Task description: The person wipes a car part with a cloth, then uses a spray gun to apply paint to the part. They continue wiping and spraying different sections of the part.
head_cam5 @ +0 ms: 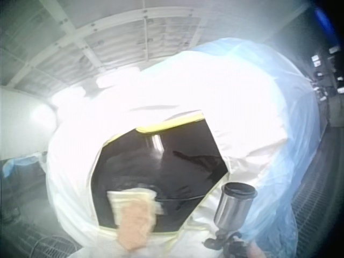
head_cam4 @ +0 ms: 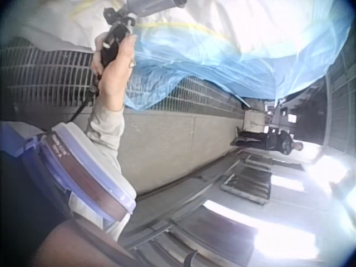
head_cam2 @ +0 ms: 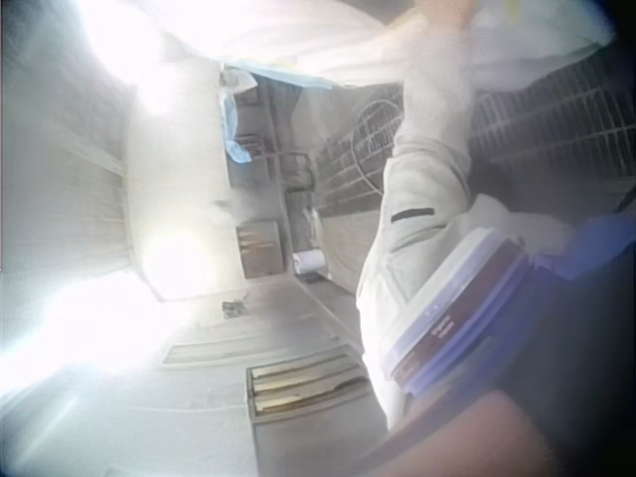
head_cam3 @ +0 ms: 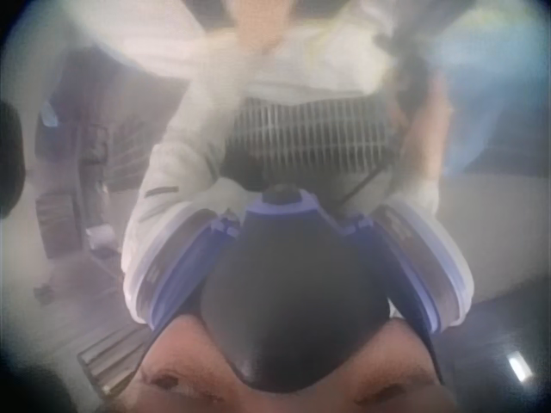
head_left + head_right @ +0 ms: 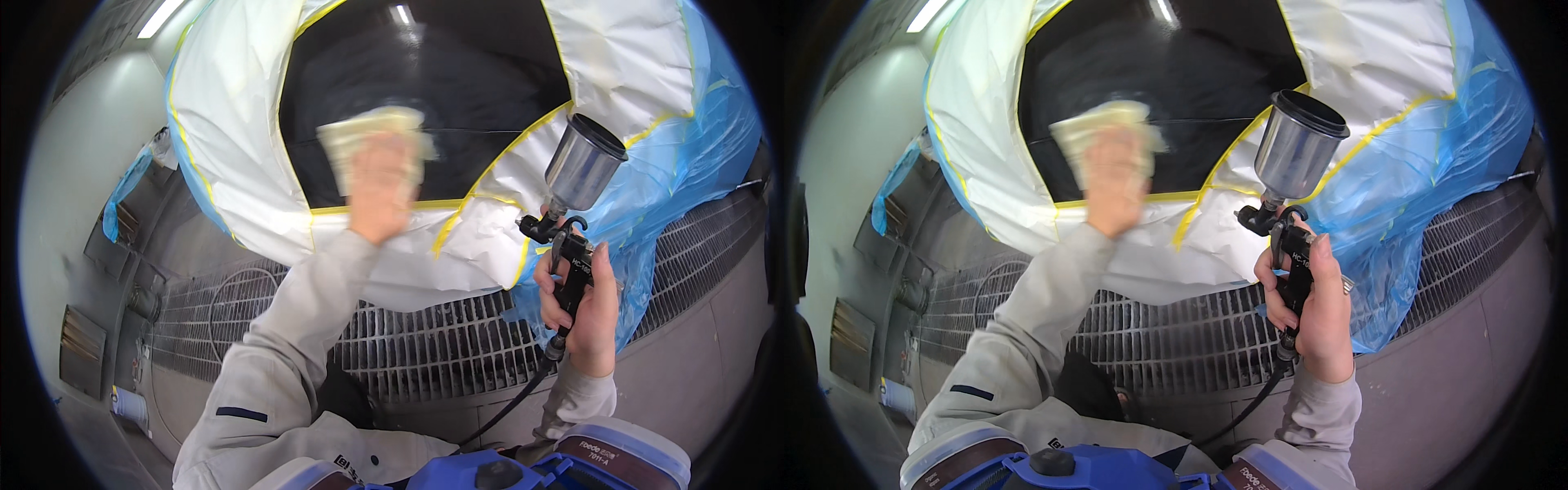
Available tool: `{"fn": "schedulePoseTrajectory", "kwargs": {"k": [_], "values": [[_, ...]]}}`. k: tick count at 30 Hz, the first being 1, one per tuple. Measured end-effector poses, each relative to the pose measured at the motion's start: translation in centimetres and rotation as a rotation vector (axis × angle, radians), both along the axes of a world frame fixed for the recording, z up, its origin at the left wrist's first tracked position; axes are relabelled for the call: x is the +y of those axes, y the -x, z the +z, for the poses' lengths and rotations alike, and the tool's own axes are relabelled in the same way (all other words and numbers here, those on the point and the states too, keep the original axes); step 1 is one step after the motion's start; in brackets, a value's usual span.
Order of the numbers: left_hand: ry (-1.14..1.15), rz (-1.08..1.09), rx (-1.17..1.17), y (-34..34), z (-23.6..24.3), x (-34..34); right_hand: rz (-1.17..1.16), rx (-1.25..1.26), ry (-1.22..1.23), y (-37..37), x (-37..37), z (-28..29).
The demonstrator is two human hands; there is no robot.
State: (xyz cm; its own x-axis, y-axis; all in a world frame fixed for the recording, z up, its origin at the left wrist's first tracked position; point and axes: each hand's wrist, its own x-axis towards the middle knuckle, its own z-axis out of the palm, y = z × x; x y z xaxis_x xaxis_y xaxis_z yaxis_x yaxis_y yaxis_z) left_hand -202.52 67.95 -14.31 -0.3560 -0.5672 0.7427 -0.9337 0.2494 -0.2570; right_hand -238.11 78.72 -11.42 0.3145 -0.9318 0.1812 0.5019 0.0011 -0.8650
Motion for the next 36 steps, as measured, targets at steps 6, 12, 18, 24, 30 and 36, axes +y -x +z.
{"fn": "schedulePoseTrajectory", "kwargs": {"k": [6,12,18,24,30,36], "values": [[0.157,-0.065,0.005,0.5,6.2,-2.7,-0.042,-0.067,-0.019,-0.5,1.2,0.1],[0.416,0.077,0.353,-4.7,4.2,-0.9,-0.043,-0.018,0.000,-0.9,0.7,0.0],[0.316,0.066,0.635,-2.0,-2.6,1.6,-0.055,0.078,-0.057,-1.6,0.7,-0.6],[0.233,-0.051,0.225,0.4,6.3,-1.5,-0.018,0.030,-0.041,-2.2,0.5,-0.6],[0.209,0.086,0.337,-1.3,2.1,1.6,-0.007,0.052,-0.052,-2.6,0.4,-0.6],[0.092,0.172,0.384,-3.2,-6.3,6.0,-0.053,0.101,-0.066,-2.1,0.3,-1.1]]}}
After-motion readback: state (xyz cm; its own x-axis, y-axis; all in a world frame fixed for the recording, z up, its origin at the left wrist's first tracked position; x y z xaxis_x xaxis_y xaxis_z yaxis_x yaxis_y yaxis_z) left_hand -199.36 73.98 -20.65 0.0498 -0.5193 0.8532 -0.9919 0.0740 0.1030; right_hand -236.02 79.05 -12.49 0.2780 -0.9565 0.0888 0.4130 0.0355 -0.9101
